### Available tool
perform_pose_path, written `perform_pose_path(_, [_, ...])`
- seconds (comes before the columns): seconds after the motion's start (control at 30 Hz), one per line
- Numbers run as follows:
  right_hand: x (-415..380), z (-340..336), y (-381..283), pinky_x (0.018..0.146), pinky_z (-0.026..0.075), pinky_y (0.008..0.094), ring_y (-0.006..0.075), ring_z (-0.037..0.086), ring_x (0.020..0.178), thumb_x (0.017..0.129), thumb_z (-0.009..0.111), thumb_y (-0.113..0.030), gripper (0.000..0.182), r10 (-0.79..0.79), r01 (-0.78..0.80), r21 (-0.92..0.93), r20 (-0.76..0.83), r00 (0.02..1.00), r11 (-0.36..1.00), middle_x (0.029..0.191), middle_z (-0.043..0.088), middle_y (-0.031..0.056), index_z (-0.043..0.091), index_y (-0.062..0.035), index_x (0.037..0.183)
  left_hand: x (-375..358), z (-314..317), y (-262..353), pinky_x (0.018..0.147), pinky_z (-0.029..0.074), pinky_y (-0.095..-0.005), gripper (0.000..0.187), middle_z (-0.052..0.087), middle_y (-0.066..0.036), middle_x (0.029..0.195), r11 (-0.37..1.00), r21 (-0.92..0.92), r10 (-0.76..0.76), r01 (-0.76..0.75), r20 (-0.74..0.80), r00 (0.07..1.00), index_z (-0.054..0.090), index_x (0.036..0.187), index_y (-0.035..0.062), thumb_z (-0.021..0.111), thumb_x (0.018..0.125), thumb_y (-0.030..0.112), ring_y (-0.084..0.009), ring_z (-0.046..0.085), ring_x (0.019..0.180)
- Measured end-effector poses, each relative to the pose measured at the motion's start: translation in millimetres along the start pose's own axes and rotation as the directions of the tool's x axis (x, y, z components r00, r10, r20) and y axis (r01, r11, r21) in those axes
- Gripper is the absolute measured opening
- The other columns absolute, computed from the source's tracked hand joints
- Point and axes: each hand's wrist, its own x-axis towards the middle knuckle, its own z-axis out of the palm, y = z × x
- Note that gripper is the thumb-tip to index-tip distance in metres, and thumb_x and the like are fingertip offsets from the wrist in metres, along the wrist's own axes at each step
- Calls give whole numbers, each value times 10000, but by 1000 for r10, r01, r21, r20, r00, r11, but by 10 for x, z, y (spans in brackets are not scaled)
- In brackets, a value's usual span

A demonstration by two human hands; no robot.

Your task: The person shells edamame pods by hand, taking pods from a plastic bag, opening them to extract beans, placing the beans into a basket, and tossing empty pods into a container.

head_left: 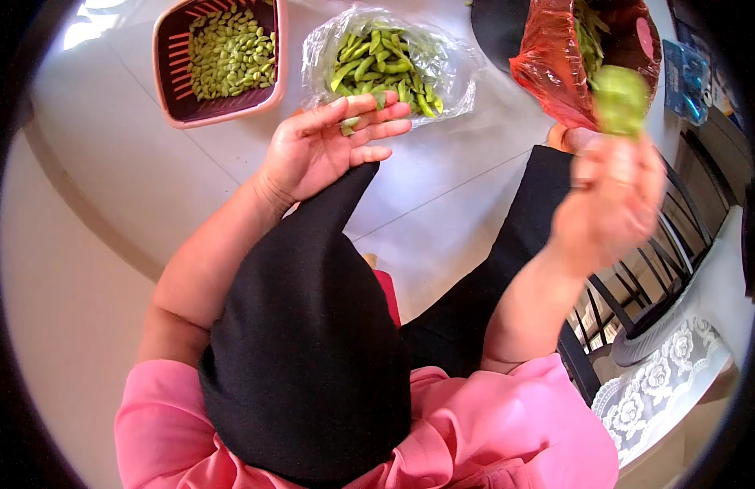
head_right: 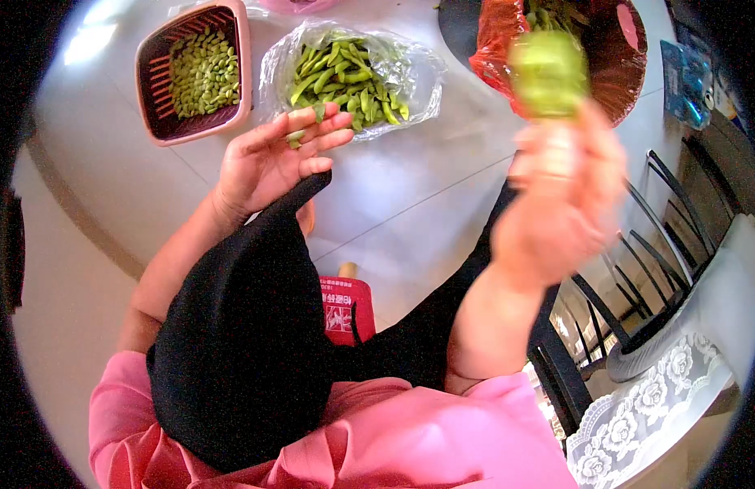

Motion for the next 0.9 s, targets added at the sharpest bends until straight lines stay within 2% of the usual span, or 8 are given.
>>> perform_pose_path(0.07, [287, -128, -58, 535, 441, 195, 77, 505, 572, 871, 551, -98, 261, -53, 23, -174, -170, 984, 985, 704, 586, 59, 558, 29, 1099, -8, 32, 10, 916, 439, -381, 519, 308, -241, 1380, 999, -51, -5, 5, 6, 1000, 322, 1316, -67, 400, 918, 256, -331, 380, 1245])
perform_pose_path(0.2, [465, -185, 164, 605, 503, 245, 126, 565, 695, 825, 589, -25, 317, -256, 228, -699, 67, 964, 678, 1055, 508, 85, 569, -9, 1141, -21, -7, 21, 946, 415, -395, 535, 270, -238, 1403, 1000, -6, -12, 12, 39, 999, 296, 1333, -65, 402, 917, 255, -336, 360, 1261])
perform_pose_path(0.3, [182, 67, 136, 625, 489, 247, 128, 560, 840, 752, 664, -38, 283, -97, 133, -390, 111, 989, 911, 1060, 506, 72, 613, -49, 1030, -36, -20, 6, 953, 410, -403, 515, 276, -232, 1400, 999, -10, -51, 52, 66, 996, 336, 1312, -65, 405, 917, 257, -347, 356, 1260])
perform_pose_path(0.4, [-230, 551, 264, 692, 477, 314, 210, 578, 849, 695, 702, -167, 202, -123, 343, -238, 633, 765, 909, 886, 589, 65, 637, -74, 862, 14, 4, -11, 945, 420, -404, 491, 368, -231, 1341, 997, -29, -74, 77, 78, 994, 387, 1280, -63, 414, 914, 263, -355, 401, 1224])
perform_pose_path(0.6, [-432, 677, 383, 624, 473, 303, 226, 594, 699, 724, 672, -24, 101, -152, 212, -66, 498, 854, 975, 758, 612, 80, 642, -45, 818, -128, 168, 105, 897, 469, -382, 452, 540, -216, 1142, 982, 169, -89, 86, 10, 996, 462, 1208, -79, 434, 920, 268, -325, 550, 1059])
perform_pose_path(0.7, [-81, 397, 145, 648, 473, 270, 188, 599, 718, 784, 630, -21, 129, -393, 434, -245, 201, 897, 867, 843, 637, 112, 624, 5, 911, -201, 198, 375, 741, 514, -289, 375, 562, -181, 1076, 863, 469, 210, -188, 6, 978, 495, 1156, -74, 434, 918, 209, -230, 598, 914])
perform_pose_path(0.8, [364, 83, -37, 670, 463, 230, 138, 577, 722, 873, 529, -44, 250, -303, 230, -332, -185, 935, 915, 916, 636, 141, 550, 52, 1103, -376, 105, 788, 703, 489, -253, 282, 585, -122, 1035, 634, 650, 574, -419, -32, 818, 559, 1071, -41, 460, 910, 168, -171, 590, 862])
perform_pose_path(0.9, [667, -225, 357, 716, 477, 254, 167, 585, 830, 871, 535, -54, 351, -308, 272, -582, 38, 951, 766, 975, 604, 132, 508, 10, 1215, -477, -59, 1046, 893, 421, -319, 279, 590, -88, 1102, 269, 954, 782, -134, -135, 609, 609, 1080, 27, 520, 885, 205, -187, 553, 1001])
